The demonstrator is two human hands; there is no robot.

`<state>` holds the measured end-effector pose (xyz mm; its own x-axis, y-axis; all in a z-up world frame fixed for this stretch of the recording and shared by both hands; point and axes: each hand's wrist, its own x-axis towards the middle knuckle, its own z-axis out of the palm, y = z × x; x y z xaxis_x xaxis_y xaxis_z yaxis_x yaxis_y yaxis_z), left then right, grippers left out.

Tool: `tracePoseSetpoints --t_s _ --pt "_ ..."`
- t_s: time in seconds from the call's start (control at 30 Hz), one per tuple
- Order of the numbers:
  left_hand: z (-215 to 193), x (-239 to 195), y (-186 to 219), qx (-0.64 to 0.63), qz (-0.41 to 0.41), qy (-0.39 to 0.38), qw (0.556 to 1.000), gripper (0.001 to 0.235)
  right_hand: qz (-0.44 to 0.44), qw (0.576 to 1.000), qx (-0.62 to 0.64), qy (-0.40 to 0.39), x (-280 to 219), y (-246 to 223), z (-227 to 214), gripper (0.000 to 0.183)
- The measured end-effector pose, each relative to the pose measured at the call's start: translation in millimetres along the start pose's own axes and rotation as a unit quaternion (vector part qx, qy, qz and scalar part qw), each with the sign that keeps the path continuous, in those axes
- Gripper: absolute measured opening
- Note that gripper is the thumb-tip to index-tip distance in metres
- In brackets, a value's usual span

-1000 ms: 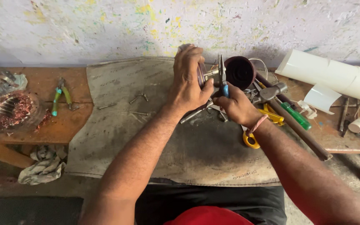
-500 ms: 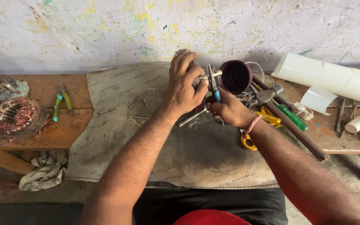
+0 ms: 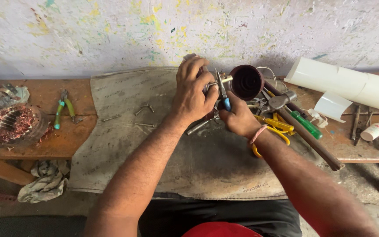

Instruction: The person disassembles a ceiling fan motor housing by using pliers to pull out internal components and a screwdriver to pry parts open, occasionally using a hammer to tap the housing.

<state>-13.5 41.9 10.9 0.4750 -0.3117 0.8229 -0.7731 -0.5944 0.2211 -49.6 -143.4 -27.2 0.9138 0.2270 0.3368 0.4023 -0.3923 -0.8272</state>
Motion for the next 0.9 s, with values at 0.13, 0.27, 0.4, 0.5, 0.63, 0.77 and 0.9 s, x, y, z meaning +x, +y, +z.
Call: tracePoseSetpoints --t_s 0.13,0.27,0.4,0.5,0.63,0.77,0.9 --pt "0 -4 0 0.000 0.026 0.016 1.000 0.019 0.034 0.999 -0.019 0.028 0 -4 0 0.033" --pt "8 -3 0 0.016 0.022 0.016 0.999 0.015 0.078 0.997 0.025 0.014 -3 -11 -3 0.030" --pt "12 -1 2 0.023 0.032 0.007 0.999 0.019 0.085 0.988 0.117 -0.051 -13 -13 -14 0.028" --pt "15 -3 13 0.038 0.052 -0.008 0.998 0.021 0.338 0.909 0.162 -0.184 -8 -23 -61 0.017" --pt "20 4 16 0.012 0.053 -0.002 0.998 0.020 0.354 0.917 0.132 -0.129 -4 -30 -67 0.018" --pt "20 5 11 0.027 0.039 0.011 0.999 0.018 0.131 0.976 0.167 -0.051 -8 -5 -11 0.030" --pt "19 8 10 0.020 0.045 -0.001 0.999 0.018 0.035 0.989 0.147 0.000 -4 22 0 0.040"
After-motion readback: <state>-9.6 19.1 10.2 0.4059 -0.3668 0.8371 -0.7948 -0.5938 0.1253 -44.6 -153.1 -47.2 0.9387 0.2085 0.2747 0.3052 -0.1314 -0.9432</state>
